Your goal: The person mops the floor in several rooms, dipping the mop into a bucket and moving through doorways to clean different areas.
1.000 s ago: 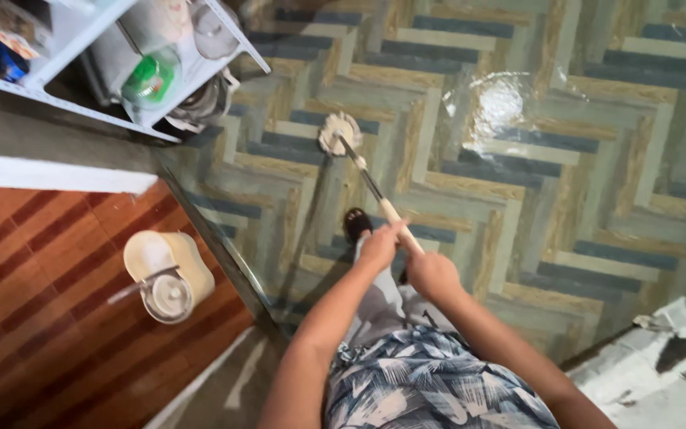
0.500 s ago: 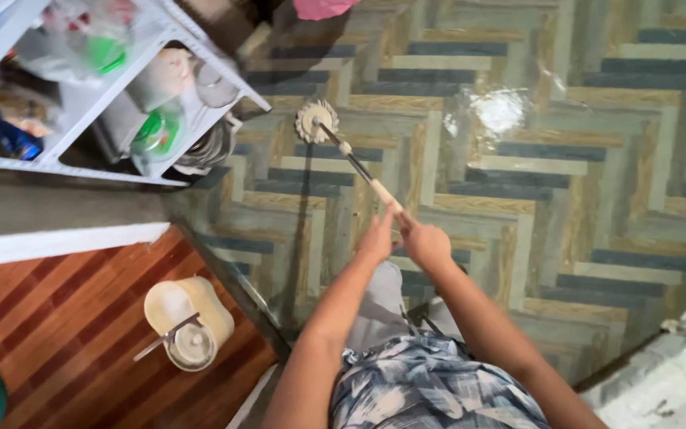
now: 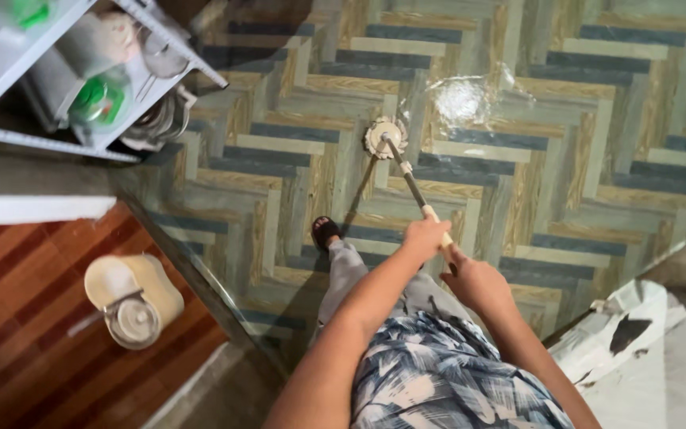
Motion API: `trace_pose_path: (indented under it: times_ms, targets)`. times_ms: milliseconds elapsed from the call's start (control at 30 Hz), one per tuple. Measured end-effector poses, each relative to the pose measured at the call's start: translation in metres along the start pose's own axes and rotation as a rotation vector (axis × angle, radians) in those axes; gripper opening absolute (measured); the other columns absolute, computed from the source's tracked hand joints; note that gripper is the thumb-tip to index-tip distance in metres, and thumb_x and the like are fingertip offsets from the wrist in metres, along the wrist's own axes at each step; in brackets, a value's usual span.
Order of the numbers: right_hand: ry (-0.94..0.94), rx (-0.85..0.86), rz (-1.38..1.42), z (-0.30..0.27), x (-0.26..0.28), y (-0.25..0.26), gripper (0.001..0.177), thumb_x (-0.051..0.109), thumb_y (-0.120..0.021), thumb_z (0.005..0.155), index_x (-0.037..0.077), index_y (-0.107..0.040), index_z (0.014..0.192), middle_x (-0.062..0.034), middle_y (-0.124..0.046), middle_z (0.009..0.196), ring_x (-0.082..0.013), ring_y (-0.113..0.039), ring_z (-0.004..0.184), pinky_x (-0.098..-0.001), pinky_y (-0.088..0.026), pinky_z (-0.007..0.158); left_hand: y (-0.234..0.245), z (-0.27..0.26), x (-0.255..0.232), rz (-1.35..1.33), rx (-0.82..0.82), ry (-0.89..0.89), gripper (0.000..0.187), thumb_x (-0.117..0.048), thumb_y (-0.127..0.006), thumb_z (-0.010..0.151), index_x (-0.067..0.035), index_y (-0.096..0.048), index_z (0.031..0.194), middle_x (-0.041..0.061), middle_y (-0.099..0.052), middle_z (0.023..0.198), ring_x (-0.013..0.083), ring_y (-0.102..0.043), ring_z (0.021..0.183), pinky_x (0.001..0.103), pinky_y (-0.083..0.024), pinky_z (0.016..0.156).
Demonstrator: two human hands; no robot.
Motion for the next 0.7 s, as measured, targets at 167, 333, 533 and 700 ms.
trace_pose_path:
  times_ms: [167, 333, 533, 700]
  targets:
    - [0.136, 0.12, -0.108, 0.0, 0.036, -0.008, 0.054, 0.02, -0.058, 0.088, 0.023, -0.056, 0.142, -0.025, -0.074, 0.096, -0.0446, -0.072, 0.092, -0.0559, -0.056, 0.083, 0.013, -0.048, 0.034, -0.07, -0.174, 0.111, 0.028, -0.033, -0.06, 0.088, -0.025, -0.067, 0.114, 0.019, -0.069, 0.116, 0.045, -0.069, 0.096, 0.053, -0.055, 0.08]
    - [0.459, 0.318, -0.331, 0.008, 0.088, -0.059, 0.062, 0.018, -0.056, 0.09, 0.019, -0.042, 0.15, -0.0195, -0.074, 0.097, -0.0372, -0.075, 0.088, -0.0507, -0.059, 0.075, -0.017, -0.118, 0.122, -0.682, -0.383, 0.715, 0.055, -0.066, -0.05, 0.09, -0.023, -0.065, 0.122, 0.022, -0.071, 0.122, 0.0431, -0.064, 0.118, 0.048, -0.049, 0.099]
    - [0.67, 0.272, -0.452, 0.056, 0.138, -0.153, 0.072, 0.014, -0.06, 0.089, 0.012, -0.033, 0.155, -0.0187, -0.075, 0.093, -0.0351, -0.075, 0.079, -0.0465, -0.06, 0.068, -0.019, -0.154, 0.208, -0.338, -0.483, 0.612, 0.036, -0.043, -0.054, 0.095, -0.024, -0.067, 0.123, 0.019, -0.058, 0.141, 0.0452, -0.061, 0.117, 0.051, -0.049, 0.098]
    - [0.602, 0.131, -0.476, 0.049, 0.089, -0.089, 0.059, 0.021, -0.057, 0.095, 0.017, -0.044, 0.152, -0.0158, -0.077, 0.088, -0.0328, -0.076, 0.08, -0.0473, -0.06, 0.067, -0.023, -0.087, 0.169, -0.39, -0.389, 0.57, 0.056, -0.025, -0.07, 0.082, -0.027, -0.06, 0.136, 0.021, -0.06, 0.131, 0.0409, -0.063, 0.117, 0.048, -0.052, 0.097]
Point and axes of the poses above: each hand's wrist, its own z-axis towards the middle knuckle, its own y-axis out of the back of the hand, x = y × z, the point moved 4 cm from there along z, towards the middle knuckle
